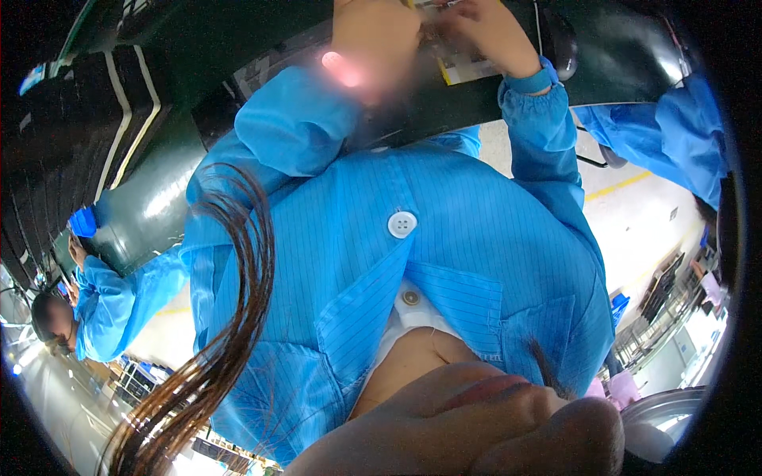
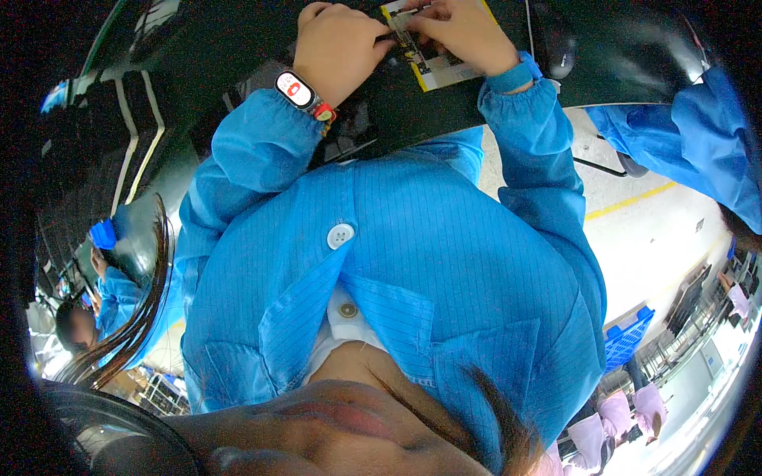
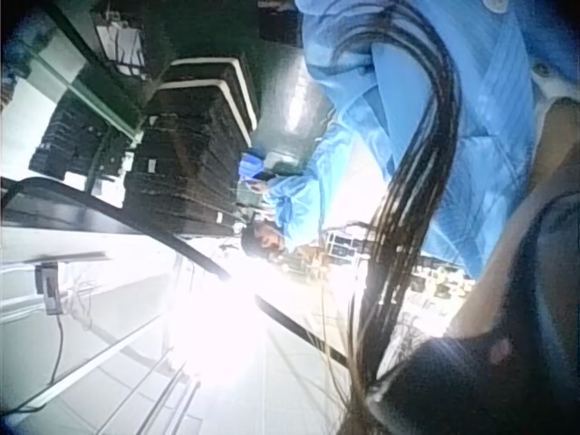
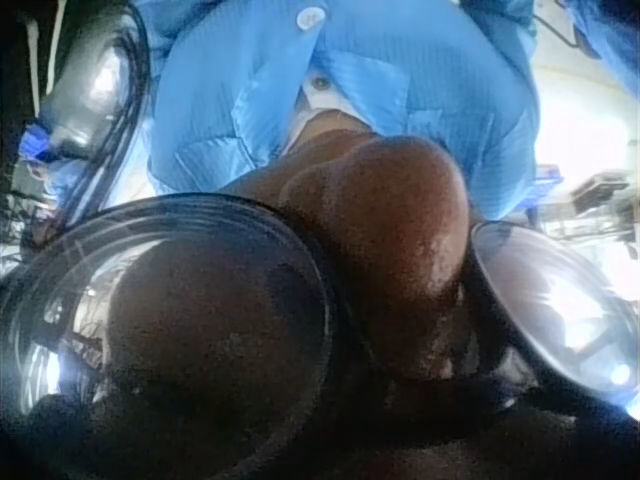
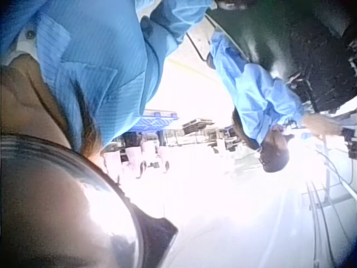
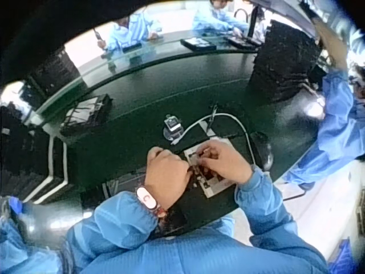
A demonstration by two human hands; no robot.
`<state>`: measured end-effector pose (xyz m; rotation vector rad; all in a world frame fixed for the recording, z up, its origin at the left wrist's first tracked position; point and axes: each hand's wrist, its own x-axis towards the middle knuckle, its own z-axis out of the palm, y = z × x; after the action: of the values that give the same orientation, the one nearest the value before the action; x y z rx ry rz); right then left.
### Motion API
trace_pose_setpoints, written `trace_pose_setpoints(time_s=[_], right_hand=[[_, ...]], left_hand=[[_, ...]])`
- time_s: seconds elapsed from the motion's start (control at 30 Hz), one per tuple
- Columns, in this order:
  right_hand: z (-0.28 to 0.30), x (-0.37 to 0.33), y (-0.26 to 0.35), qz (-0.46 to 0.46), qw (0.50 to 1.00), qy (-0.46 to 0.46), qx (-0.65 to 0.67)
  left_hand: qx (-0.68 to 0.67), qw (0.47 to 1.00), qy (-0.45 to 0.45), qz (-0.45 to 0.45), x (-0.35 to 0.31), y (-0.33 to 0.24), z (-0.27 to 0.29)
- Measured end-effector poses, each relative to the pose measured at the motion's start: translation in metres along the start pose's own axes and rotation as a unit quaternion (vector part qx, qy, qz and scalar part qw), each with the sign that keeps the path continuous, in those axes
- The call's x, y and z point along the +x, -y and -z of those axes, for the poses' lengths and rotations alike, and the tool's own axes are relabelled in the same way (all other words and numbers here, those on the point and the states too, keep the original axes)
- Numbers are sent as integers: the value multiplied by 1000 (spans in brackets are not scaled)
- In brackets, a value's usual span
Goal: The person tests tablets by connecting cables to them, tapping their screens to navigate through display and audio diagnostic tests, and disconnecting the cables.
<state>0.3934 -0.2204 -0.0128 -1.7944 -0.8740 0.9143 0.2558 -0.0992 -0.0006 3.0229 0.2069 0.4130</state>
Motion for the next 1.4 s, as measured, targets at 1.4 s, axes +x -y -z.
trace_pose_setpoints(time_s=[1.4], right_hand=[[-3,0,-11,19,998,-23,51]], left_hand=[[-20,998,62,22,2,1,-7]])
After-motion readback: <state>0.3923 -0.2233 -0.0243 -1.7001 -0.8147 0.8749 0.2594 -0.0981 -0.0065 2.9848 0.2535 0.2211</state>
